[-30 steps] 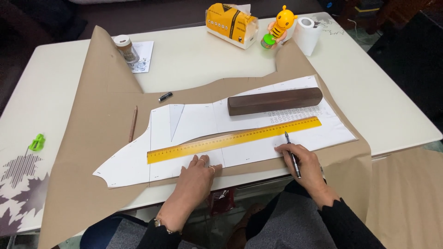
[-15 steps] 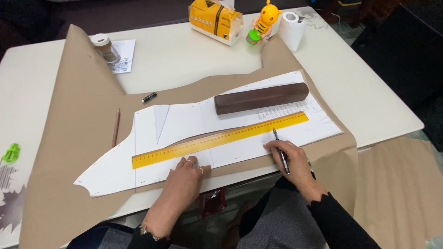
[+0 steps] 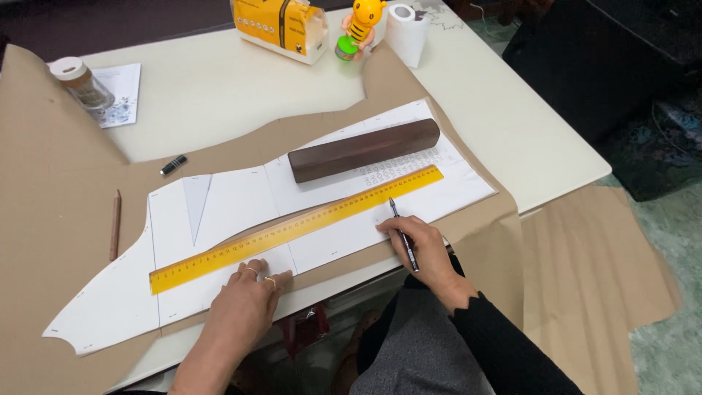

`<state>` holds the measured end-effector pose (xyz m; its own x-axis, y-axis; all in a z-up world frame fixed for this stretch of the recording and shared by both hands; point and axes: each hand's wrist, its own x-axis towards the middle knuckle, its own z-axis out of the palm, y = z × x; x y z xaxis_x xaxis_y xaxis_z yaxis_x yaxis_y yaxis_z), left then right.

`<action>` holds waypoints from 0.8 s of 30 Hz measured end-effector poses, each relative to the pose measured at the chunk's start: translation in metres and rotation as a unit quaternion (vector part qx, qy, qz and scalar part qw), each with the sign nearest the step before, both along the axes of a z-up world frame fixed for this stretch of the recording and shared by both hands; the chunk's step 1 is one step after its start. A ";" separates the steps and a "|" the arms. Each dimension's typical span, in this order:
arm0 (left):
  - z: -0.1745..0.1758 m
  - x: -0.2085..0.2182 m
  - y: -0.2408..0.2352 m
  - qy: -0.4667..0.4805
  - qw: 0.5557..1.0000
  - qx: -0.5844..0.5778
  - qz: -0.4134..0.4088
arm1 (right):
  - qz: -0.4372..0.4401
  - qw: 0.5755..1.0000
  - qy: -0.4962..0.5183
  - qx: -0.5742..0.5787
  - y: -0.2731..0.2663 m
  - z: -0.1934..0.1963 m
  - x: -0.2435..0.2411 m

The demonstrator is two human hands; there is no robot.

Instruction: The person uses a yellow ruler and a pencil to draw straight lines on a white paper pattern placed on a brown paper surface. They reposition the ruler multiple times to mark different sections of the pattern.

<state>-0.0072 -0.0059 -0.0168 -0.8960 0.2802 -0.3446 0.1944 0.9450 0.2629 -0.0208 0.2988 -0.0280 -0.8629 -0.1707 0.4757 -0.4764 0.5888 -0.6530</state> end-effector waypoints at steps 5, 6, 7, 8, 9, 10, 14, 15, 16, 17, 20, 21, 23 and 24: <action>0.011 0.000 0.003 -0.021 1.000 -0.005 0.016 | -0.008 1.000 -0.003 -0.001 0.001 -0.006 0.000; 0.019 0.000 0.007 -0.046 0.998 -0.027 0.028 | -0.012 1.000 -0.009 -0.007 0.002 -0.007 0.000; 0.018 0.000 0.007 -0.046 0.998 -0.027 0.025 | -0.015 1.000 -0.009 -0.006 0.002 -0.007 0.000; 0.017 0.000 0.006 -0.039 0.999 -0.028 0.025 | -0.011 1.000 0.001 -0.007 0.002 -0.007 0.000; 0.015 -0.001 0.006 -0.032 0.999 -0.029 0.026 | -0.007 1.000 0.011 -0.007 0.001 -0.007 -0.001; 0.015 -0.001 0.006 -0.031 0.999 -0.028 0.024 | -0.009 1.000 0.013 -0.006 0.001 -0.008 0.000; 0.002 -0.003 0.002 -0.023 0.999 -0.047 0.015 | 0.003 1.000 0.025 -0.008 0.001 -0.006 0.000; -0.004 -0.003 -0.001 -0.009 0.999 -0.054 0.005 | 0.017 0.999 0.034 -0.008 0.000 -0.004 0.001; 0.008 -0.005 0.006 -0.007 0.999 -0.053 0.003 | 0.015 0.999 0.035 -0.007 0.002 -0.005 0.002; 0.020 -0.006 0.013 -0.055 0.995 -0.088 0.017 | 0.020 0.999 0.027 -0.010 0.002 -0.006 0.003; 0.021 -0.009 0.016 -0.099 0.986 -0.134 0.022 | 0.034 0.999 0.020 -0.006 0.004 -0.003 0.005; 0.016 -0.009 0.013 -0.097 0.984 -0.145 0.015 | 0.044 0.999 0.020 0.000 0.005 -0.001 0.006; 0.007 -0.012 0.010 -0.099 0.984 -0.146 0.013 | 0.043 0.999 0.030 0.010 0.011 0.003 0.005; 0.002 -0.014 0.009 -0.103 0.984 -0.148 0.011 | 0.042 0.998 0.038 0.018 0.014 0.005 0.005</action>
<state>-0.0209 0.0028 -0.0145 -0.8035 0.1214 -0.5828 0.1449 0.9894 0.0064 -0.0162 0.3129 -0.0226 -0.8065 -0.2602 0.5310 -0.5727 0.5671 -0.5920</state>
